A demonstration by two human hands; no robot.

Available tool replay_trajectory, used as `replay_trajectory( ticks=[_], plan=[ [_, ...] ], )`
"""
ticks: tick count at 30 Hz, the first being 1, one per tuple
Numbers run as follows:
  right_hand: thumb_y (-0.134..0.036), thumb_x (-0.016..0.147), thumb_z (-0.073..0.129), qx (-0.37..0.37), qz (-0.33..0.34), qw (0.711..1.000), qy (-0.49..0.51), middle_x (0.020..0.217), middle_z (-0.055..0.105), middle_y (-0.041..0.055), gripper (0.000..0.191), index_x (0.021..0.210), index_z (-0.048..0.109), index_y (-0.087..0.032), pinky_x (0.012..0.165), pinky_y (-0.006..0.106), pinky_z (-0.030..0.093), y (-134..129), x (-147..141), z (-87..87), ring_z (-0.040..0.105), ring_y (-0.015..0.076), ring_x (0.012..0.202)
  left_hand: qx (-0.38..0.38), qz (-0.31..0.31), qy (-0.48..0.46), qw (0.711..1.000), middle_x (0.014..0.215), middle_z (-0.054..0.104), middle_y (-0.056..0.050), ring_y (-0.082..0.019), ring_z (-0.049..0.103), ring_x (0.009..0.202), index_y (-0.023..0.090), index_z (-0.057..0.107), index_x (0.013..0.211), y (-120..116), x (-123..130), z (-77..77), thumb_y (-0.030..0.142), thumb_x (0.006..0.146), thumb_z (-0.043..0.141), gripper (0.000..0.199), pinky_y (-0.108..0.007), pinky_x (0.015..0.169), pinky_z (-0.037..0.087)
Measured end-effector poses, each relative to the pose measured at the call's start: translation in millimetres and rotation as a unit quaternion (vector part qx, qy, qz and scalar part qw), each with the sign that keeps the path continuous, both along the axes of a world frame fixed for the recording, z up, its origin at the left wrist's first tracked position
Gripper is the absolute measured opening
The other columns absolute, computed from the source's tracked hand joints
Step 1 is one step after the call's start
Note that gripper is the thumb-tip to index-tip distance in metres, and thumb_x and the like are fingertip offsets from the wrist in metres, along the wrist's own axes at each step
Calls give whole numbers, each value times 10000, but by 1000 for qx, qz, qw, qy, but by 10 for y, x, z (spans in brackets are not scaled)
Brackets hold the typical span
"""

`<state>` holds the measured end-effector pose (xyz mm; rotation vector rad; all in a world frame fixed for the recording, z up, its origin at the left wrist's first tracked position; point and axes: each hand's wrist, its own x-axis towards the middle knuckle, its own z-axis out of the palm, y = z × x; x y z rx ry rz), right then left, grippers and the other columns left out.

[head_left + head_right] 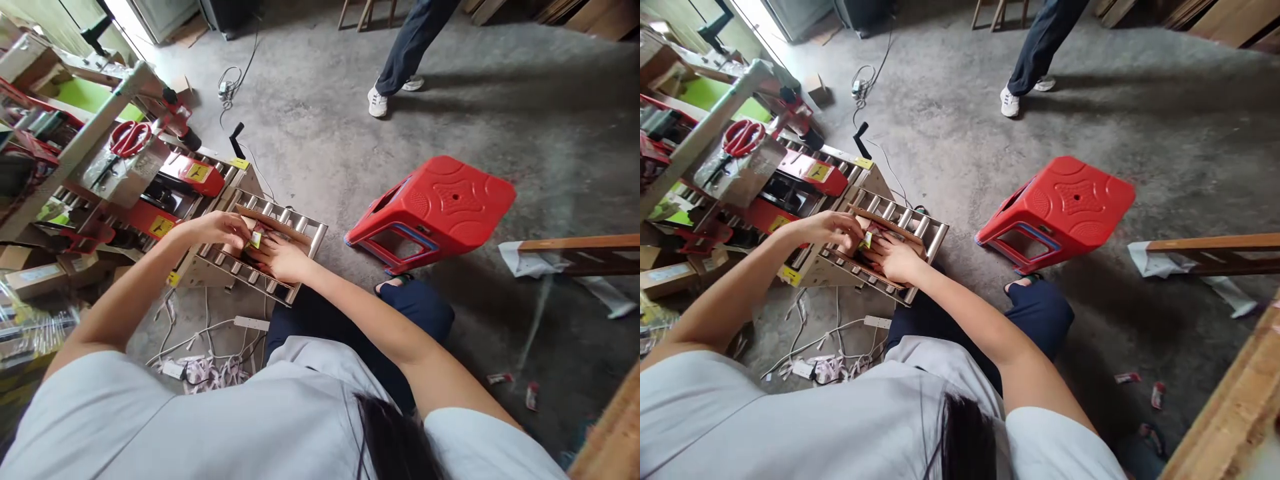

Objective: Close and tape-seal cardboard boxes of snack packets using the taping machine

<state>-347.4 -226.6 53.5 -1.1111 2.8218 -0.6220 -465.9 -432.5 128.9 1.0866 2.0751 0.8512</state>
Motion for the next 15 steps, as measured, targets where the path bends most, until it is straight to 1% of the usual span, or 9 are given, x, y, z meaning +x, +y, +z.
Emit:
replay_trajectory(
  ticks=[3, 5, 7, 8, 9, 10, 11, 13, 15],
  plan=[
    [-224, 919, 598, -37, 28, 998, -36, 1375, 621, 76, 325, 1232, 684, -200, 1252, 491, 190, 74, -32, 12, 385, 270, 1439, -37, -28, 42, 998, 1052, 704, -46, -226, 667, 952, 274, 778, 982, 2, 46, 91, 443, 502, 913, 527, -287, 855, 505],
    [-186, 888, 609, -124, 37, 989, -74, 1256, 691, 70, 270, 1129, 730, -196, 1200, 462, 326, 150, -6, 54, 529, 252, 1319, -50, -38, 97, 993, 1099, 686, -42, -213, 658, 969, 289, 768, 1043, -1, 111, 98, 458, 515, 905, 570, -272, 877, 492],
    [-193, 912, 554, -253, -17, 963, -90, 1161, 724, 71, 268, 1117, 726, -178, 1073, 397, 485, 198, 48, 82, 650, 208, 1139, -58, -56, 126, 989, 1109, 674, -48, -200, 646, 971, 295, 762, 1080, 17, 174, 78, 470, 598, 857, 521, -265, 898, 480],
    [-201, 928, 525, -310, -61, 945, -81, 1163, 721, 75, 291, 1151, 708, -173, 1025, 374, 523, 204, 77, 85, 667, 195, 1101, -60, -68, 128, 988, 1109, 671, -56, -198, 640, 976, 294, 764, 1081, 34, 200, 62, 470, 638, 829, 481, -267, 909, 476],
    [-203, 935, 509, -348, -103, 930, -62, 1201, 707, 81, 314, 1190, 689, -172, 1018, 370, 531, 199, 101, 82, 661, 193, 1121, -59, -76, 126, 987, 1106, 669, -66, -199, 636, 978, 289, 771, 1066, 54, 220, 43, 472, 668, 803, 439, -272, 913, 475],
    [-195, 930, 512, -360, -132, 923, -43, 1254, 686, 84, 326, 1209, 680, -177, 1048, 381, 514, 187, 115, 71, 635, 201, 1181, -55, -79, 120, 988, 1100, 670, -77, -203, 635, 977, 279, 780, 1035, 75, 235, 23, 476, 693, 779, 395, -277, 909, 476],
    [-178, 920, 525, -348, -142, 926, -34, 1303, 664, 81, 328, 1205, 687, -187, 1094, 398, 481, 173, 119, 57, 599, 212, 1247, -48, -76, 113, 989, 1084, 673, -86, -206, 636, 967, 265, 789, 990, 95, 245, 1, 483, 709, 760, 357, -281, 896, 480],
    [-127, 889, 548, -287, -127, 948, -60, 1324, 660, 65, 304, 1112, 740, -201, 1154, 410, 420, 158, 91, 26, 558, 232, 1311, -30, -48, 107, 993, 1027, 687, -94, -208, 638, 918, 234, 793, 903, 132, 249, -44, 502, 717, 740, 330, -286, 852, 485],
    [-77, 836, 581, -235, -100, 959, -124, 1284, 688, 39, 290, 996, 782, -211, 1149, 386, 424, 184, 40, 23, 570, 248, 1302, -20, -6, 111, 994, 944, 701, -84, -204, 633, 851, 213, 781, 843, 163, 236, -92, 513, 691, 744, 338, -286, 800, 483]
  ],
)
